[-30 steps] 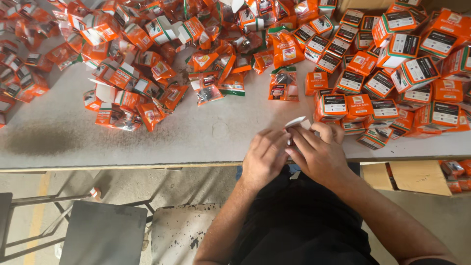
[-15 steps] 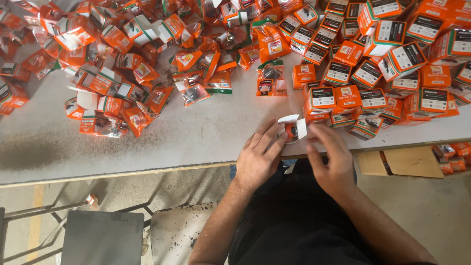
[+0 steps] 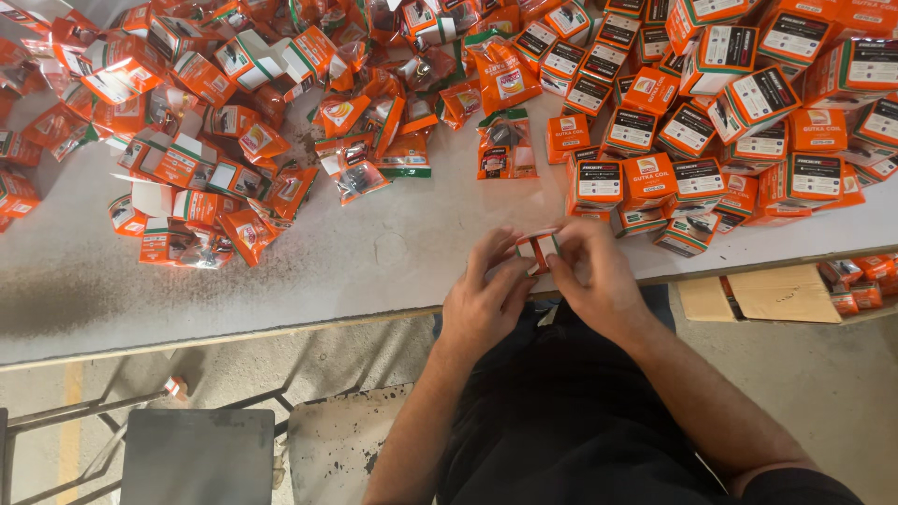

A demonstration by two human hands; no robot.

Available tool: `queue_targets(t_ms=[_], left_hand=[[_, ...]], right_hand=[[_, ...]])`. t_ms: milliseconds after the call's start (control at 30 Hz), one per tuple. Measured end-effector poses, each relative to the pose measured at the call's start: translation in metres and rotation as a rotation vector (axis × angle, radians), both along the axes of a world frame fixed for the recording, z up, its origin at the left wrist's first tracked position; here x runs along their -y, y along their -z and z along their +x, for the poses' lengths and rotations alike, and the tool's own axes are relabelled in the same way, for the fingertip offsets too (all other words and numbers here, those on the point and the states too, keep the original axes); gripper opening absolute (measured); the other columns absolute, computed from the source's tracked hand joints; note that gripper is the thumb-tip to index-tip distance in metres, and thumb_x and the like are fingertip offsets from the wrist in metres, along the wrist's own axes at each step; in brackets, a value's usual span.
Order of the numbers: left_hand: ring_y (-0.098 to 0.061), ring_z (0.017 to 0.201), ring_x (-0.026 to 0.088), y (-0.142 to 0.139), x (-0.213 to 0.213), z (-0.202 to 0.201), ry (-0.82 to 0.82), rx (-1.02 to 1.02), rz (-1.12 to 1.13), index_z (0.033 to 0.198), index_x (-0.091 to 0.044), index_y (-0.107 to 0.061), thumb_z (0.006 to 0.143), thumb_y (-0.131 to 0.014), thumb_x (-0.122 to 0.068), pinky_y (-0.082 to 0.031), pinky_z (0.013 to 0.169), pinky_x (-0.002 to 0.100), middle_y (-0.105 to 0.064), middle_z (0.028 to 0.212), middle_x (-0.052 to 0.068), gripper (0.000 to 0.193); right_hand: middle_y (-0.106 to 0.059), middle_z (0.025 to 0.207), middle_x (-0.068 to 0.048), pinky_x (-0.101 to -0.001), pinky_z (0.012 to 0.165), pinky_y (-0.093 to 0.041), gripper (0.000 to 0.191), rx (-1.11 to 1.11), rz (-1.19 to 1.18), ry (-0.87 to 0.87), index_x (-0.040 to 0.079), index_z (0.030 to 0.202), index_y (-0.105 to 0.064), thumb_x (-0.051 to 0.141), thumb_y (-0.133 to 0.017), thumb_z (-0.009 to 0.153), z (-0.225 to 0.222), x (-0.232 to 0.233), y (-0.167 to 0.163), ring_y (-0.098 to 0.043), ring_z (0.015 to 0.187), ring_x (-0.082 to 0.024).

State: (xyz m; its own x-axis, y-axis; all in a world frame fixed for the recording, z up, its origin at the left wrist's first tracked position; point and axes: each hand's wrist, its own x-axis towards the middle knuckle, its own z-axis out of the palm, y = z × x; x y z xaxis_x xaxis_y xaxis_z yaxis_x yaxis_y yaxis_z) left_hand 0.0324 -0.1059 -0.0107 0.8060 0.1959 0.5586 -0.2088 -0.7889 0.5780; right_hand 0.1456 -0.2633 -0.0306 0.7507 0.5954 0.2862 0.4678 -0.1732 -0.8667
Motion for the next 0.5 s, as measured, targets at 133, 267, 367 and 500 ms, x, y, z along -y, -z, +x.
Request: queue_targets(t_ms=[133,267,367,500], left_hand=[[-0.07,0.106,0.033,0.005,-0.006,0.001,0.055,-0.003,-0.036,0.104,-0.006,-0.062,0.084,-0.082,-0.006,-0.059,0.086,0.042,-0.064,0.138,0.012,0.028],[-0.071,0.109,0.035,0.012,-0.008,0.0,0.058,-0.037,-0.103,0.105,-0.006,-0.049,0.083,-0.078,-0.001,-0.06,0.088,0.042,-0.065,0.143,0.012,0.037],[-0.069,0.114,0.039,0.015,-0.008,0.001,0.068,-0.033,-0.088,0.112,-0.006,-0.043,0.083,-0.077,0.0,-0.059,0.089,0.043,-0.064,0.142,0.014,0.045],[-0.069,0.115,0.039,0.013,-0.008,0.002,0.069,-0.042,-0.105,0.116,-0.006,-0.042,0.086,-0.079,-0.003,-0.059,0.09,0.044,-0.064,0.141,0.014,0.047]], right_hand=[[-0.063,0.118,-0.014,-0.038,0.092,-0.051,0.039,0.017,0.004,-0.112,0.007,0.124,-0.062,-0.001,-0.07,0.087,0.008,0.001,-0.007,-0.062,0.108,-0.03],[-0.062,0.13,-0.016,-0.0404,0.097,-0.049,0.045,0.243,0.052,-0.309,0.004,0.117,-0.066,0.013,-0.084,0.077,0.016,0.01,-0.019,-0.061,0.114,-0.031],[-0.064,0.131,-0.014,-0.0403,0.099,-0.051,0.037,0.258,0.036,-0.261,0.005,0.12,-0.065,0.011,-0.079,0.086,0.015,0.009,-0.018,-0.063,0.118,-0.032],[-0.066,0.129,-0.011,-0.0377,0.094,-0.055,0.026,0.277,0.062,-0.201,0.007,0.118,-0.067,0.009,-0.076,0.093,0.011,0.003,-0.01,-0.068,0.113,-0.029]])
